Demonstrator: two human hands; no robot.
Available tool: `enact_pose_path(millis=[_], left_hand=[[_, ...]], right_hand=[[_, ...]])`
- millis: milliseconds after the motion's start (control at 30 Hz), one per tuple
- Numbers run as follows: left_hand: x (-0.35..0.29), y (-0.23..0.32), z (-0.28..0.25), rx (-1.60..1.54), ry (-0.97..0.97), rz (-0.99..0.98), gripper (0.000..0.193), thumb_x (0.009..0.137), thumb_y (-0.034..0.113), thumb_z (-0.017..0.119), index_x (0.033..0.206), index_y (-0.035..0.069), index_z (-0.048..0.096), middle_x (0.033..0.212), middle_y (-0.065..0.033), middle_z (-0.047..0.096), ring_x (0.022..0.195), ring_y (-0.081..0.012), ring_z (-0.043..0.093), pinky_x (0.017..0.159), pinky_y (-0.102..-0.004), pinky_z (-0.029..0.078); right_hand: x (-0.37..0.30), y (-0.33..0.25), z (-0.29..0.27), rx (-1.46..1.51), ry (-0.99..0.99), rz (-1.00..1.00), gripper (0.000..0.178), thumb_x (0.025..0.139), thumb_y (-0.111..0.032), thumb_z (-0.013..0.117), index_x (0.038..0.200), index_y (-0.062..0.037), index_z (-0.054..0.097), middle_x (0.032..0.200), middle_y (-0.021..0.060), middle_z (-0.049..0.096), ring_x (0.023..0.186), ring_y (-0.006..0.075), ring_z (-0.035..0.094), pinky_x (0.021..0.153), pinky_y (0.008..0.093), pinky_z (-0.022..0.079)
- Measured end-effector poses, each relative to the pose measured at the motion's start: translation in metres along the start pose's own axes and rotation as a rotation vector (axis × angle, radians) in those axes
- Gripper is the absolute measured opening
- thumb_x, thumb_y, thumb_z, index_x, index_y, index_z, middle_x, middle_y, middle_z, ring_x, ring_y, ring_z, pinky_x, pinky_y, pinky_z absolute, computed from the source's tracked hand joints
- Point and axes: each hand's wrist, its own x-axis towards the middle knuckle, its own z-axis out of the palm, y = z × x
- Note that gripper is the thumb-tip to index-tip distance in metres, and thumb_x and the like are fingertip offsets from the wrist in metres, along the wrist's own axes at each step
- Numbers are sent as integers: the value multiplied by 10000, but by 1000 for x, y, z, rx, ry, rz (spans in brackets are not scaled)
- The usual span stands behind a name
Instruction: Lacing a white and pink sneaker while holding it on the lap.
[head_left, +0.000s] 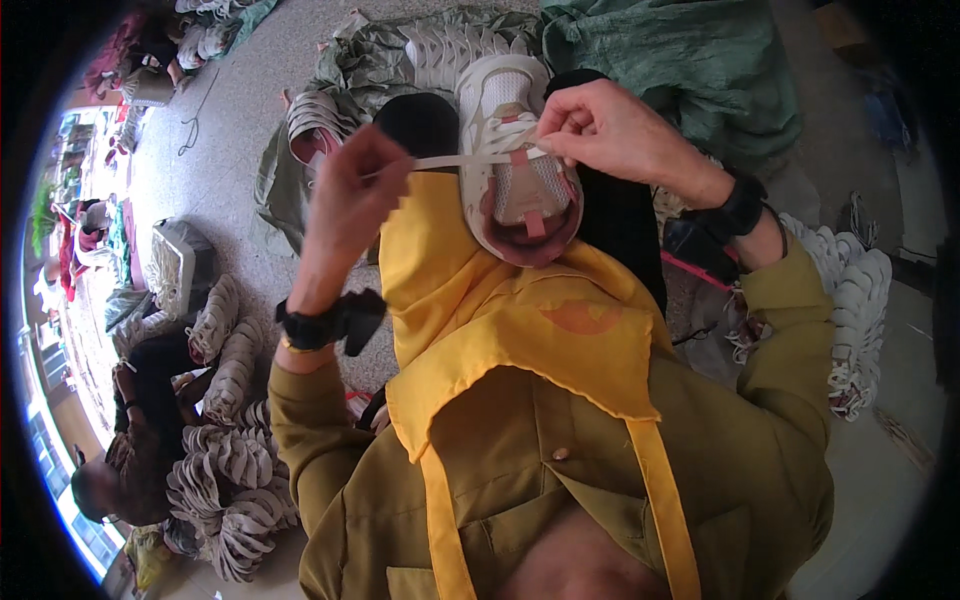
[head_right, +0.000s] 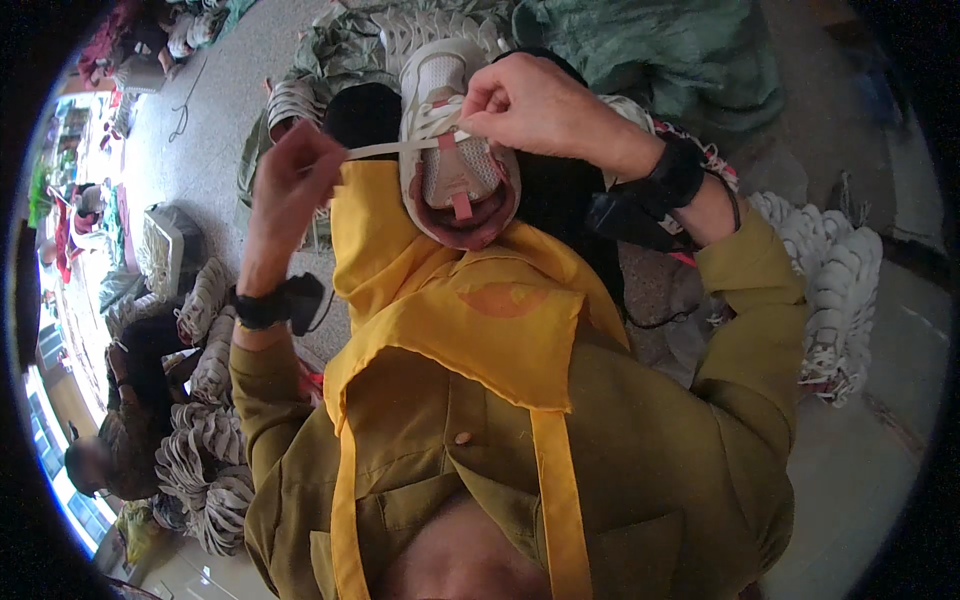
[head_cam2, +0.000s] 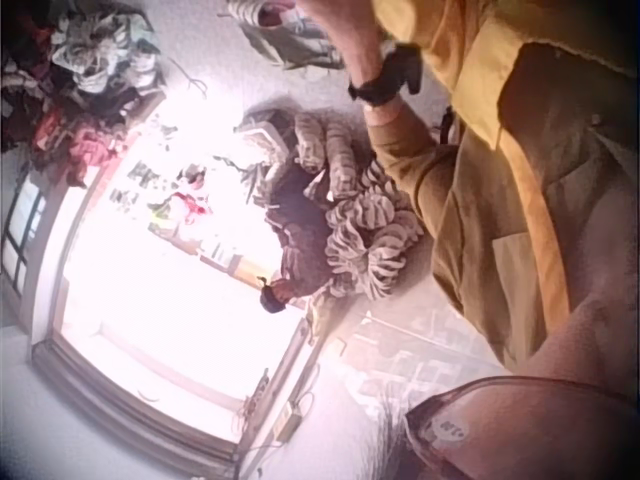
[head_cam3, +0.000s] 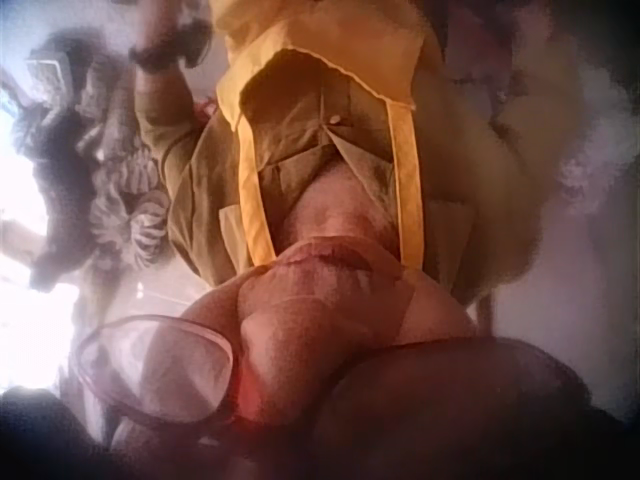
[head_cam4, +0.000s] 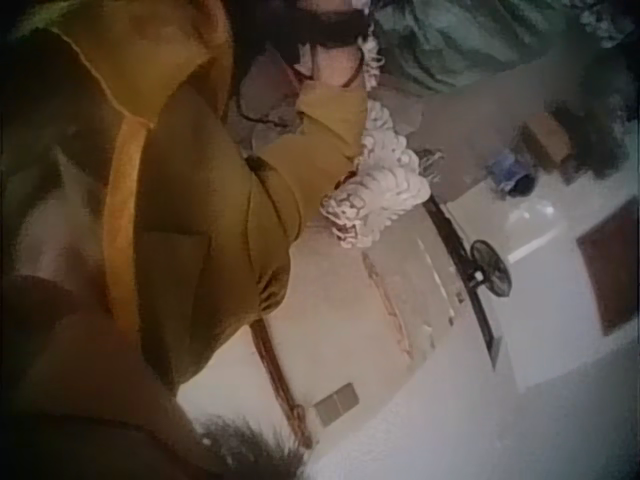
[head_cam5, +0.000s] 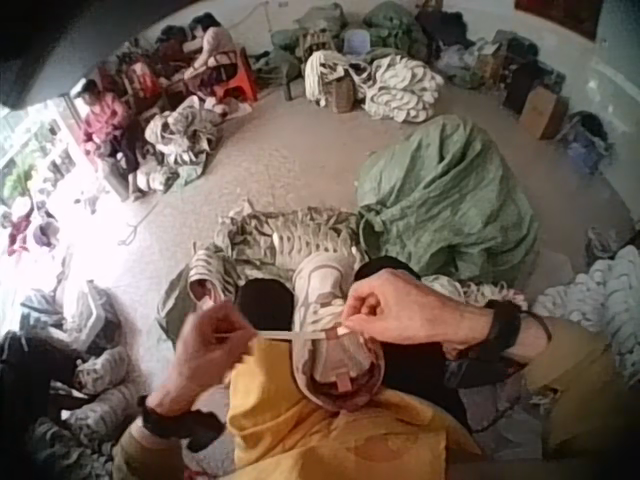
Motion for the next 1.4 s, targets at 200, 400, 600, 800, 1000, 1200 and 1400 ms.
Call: enact_pose_path(millis=[200,400,600,800,1000,1200,1400], left_hand=[[-39,-39,-85,228,263,-117,124,936,84,644,842,31,583,679,-6,593,586,-48,517,517,-222,392],[-78,-80,-140,527,363,-144,122,915,86,646,851,8,578,665,-51,607,598,-105,590,544,-276,453],[-110,-136,-180,506,295,-328,92,901,76,634,851,12,592,664,-47,620,583,-93,593,523,-262,455],[-80,-134,-137,709,155,-7,112,864,74,678,893,13,590,759,-107,657,674,-271,642,624,-354,500],[-19,-57,-60,489,88,64,196,852,76,717,974,3,583,910,-131,663,803,-279,660,722,-356,518],[3,-2,23,295,-67,459,180,881,79,713,978,-4,586,896,-120,656,797,-245,677,710,-332,536],[15,-6,27,133,-310,121,107,927,28,670,946,3,567,841,-27,599,790,-77,573,718,-253,483]], right_hand=[[2,-9,-20,127,-73,-113,147,953,-148,687,983,-5,675,783,-26,639,675,38,564,638,197,473],[3,-12,-2,129,40,-188,114,953,-103,669,990,5,677,830,-7,681,661,32,561,641,199,474],[7,-5,10,-391,235,-545,80,861,-38,683,928,-5,656,877,77,650,708,214,635,650,338,501],[2,-14,10,-483,214,-546,114,830,-3,644,907,-8,560,867,126,607,773,341,624,686,406,496],[-13,-24,9,-311,137,-451,122,852,-15,648,947,2,575,792,126,624,705,307,635,628,397,489],[-20,-24,-5,-423,174,-403,98,839,-79,680,860,-5,618,756,144,641,741,353,661,642,422,514],[-31,-12,-2,-504,394,-560,77,833,-41,667,894,-26,622,855,113,629,759,326,652,617,412,528]])
